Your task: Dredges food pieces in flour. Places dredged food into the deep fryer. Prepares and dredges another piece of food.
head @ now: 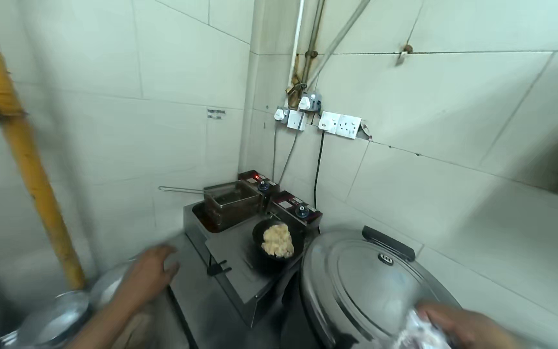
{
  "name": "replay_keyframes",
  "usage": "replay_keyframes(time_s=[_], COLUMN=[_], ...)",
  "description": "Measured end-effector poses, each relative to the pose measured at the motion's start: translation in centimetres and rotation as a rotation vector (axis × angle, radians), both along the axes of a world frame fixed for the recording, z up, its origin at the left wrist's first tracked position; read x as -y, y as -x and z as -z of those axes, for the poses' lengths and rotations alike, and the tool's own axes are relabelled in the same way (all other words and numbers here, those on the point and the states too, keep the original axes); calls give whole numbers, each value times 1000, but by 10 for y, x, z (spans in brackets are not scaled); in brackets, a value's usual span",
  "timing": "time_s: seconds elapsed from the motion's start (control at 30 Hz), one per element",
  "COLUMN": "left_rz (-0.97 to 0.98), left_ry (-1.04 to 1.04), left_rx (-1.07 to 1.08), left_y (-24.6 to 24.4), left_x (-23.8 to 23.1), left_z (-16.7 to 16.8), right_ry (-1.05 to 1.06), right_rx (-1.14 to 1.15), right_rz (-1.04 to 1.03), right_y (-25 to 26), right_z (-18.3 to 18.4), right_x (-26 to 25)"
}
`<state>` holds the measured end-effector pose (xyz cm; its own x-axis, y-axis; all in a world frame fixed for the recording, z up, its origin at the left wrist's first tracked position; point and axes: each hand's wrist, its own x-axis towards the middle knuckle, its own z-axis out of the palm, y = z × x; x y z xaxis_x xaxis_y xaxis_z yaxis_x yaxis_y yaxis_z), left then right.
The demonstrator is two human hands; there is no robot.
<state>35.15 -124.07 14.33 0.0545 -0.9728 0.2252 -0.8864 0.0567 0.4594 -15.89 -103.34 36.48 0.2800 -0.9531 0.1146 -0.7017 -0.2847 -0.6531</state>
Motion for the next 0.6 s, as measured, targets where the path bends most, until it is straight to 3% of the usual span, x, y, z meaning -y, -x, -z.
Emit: replay_keyframes(time_s=[0.17,0.23,0.33,0.43,0.6], left_rz=[6,-6,-31,-43,-151], left_ry=[283,263,59,-110,110], left_rx=[314,393,466,455,428], left_y=[-36,-52,-76,-90,-105], left_x=[149,199,256,274,250], left_z=[-62,-62,-46,-48,-43], right_ry=[16,-2,-20,26,-12], right_rx=[-9,-17,-53,-74,-53], right_rz=[-37,-46,-5,119,179], right_y=[-55,-81,-124,-166,-239], right_z=[-38,-54,-71,-69,-42], right_x=[101,144,218,292,407])
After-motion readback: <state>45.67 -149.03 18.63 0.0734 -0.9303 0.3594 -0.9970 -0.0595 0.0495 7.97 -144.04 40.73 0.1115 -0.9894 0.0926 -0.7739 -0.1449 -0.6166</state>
